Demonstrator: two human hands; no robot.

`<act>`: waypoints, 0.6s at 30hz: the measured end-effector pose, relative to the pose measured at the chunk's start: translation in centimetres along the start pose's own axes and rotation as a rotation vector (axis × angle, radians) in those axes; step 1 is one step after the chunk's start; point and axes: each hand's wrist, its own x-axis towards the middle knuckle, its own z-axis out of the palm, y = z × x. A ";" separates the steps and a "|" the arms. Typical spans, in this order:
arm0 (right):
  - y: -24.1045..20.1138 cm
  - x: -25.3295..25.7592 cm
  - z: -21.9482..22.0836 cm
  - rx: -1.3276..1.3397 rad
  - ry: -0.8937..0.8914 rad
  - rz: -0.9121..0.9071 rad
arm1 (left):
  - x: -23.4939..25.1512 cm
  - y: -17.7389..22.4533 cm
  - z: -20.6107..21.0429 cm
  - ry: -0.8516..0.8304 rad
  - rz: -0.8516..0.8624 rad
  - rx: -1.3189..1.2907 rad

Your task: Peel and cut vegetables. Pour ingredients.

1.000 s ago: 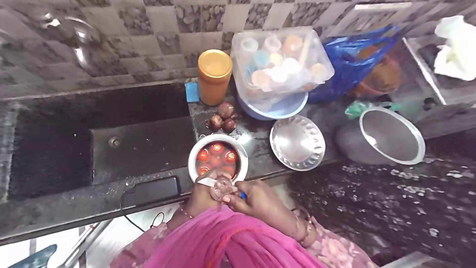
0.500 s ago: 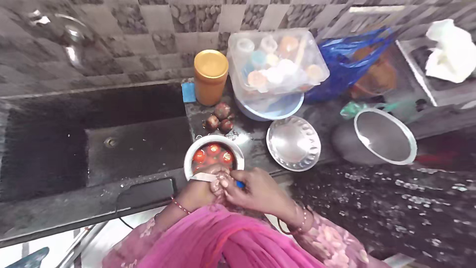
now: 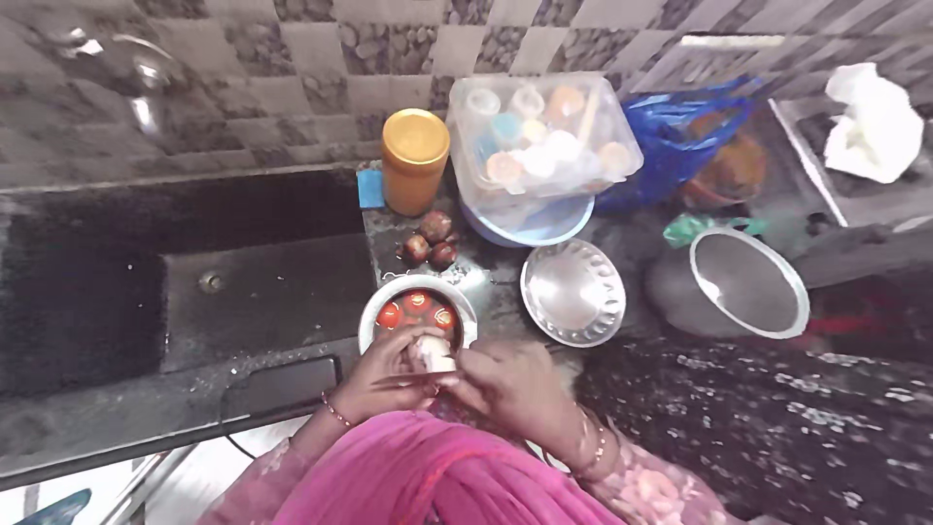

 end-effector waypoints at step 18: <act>1.3 -1.7 1.6 0.060 0.195 -0.238 | -0.1 0.8 -1.1 0.182 -0.149 -0.433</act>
